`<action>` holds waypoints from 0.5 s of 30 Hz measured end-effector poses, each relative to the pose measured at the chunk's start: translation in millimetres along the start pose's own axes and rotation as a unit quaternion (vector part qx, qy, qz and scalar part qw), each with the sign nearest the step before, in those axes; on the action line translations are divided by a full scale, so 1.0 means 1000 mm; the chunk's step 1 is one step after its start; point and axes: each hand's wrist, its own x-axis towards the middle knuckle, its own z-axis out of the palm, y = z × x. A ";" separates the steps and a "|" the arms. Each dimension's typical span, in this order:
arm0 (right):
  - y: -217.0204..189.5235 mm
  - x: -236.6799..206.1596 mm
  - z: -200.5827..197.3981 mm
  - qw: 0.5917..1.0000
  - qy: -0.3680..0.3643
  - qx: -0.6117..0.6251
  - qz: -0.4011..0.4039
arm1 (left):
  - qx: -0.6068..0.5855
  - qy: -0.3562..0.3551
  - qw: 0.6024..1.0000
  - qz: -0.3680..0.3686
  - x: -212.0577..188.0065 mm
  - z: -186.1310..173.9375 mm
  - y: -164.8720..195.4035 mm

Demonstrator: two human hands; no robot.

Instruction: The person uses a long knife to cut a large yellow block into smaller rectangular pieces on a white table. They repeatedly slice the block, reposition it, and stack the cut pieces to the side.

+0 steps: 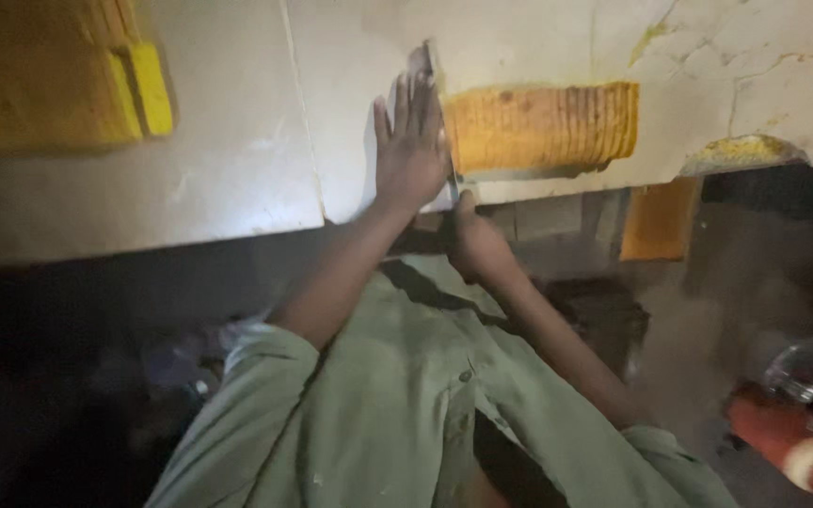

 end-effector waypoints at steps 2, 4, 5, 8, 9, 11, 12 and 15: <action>-0.007 0.013 -0.014 0.993 0.063 -0.033 -0.099 | -0.023 0.001 0.999 -0.041 0.001 0.004 0.001; -0.006 0.009 -0.031 0.988 0.062 0.005 -0.142 | -0.053 0.107 0.993 -0.012 0.000 0.008 0.002; -0.002 0.001 -0.039 0.984 0.067 0.025 -0.160 | -0.073 0.156 0.985 0.009 -0.001 0.009 0.001; 0.018 -0.029 -0.046 0.990 0.049 0.035 -0.130 | -0.054 0.228 0.970 0.067 -0.002 0.017 0.003; 0.029 -0.040 -0.043 0.974 0.117 0.038 -0.191 | -0.071 0.203 0.975 0.051 -0.004 0.021 0.004; 0.056 -0.062 -0.032 0.951 0.186 0.054 -0.241 | -0.126 0.206 0.969 0.057 -0.010 0.029 0.004; 0.071 -0.071 -0.027 0.965 0.146 0.077 -0.201 | -0.175 0.238 0.952 0.080 -0.012 0.033 0.007; 0.121 -0.094 -0.024 0.948 0.234 0.133 -0.169 | -0.082 0.196 0.977 0.034 -0.027 0.042 -0.002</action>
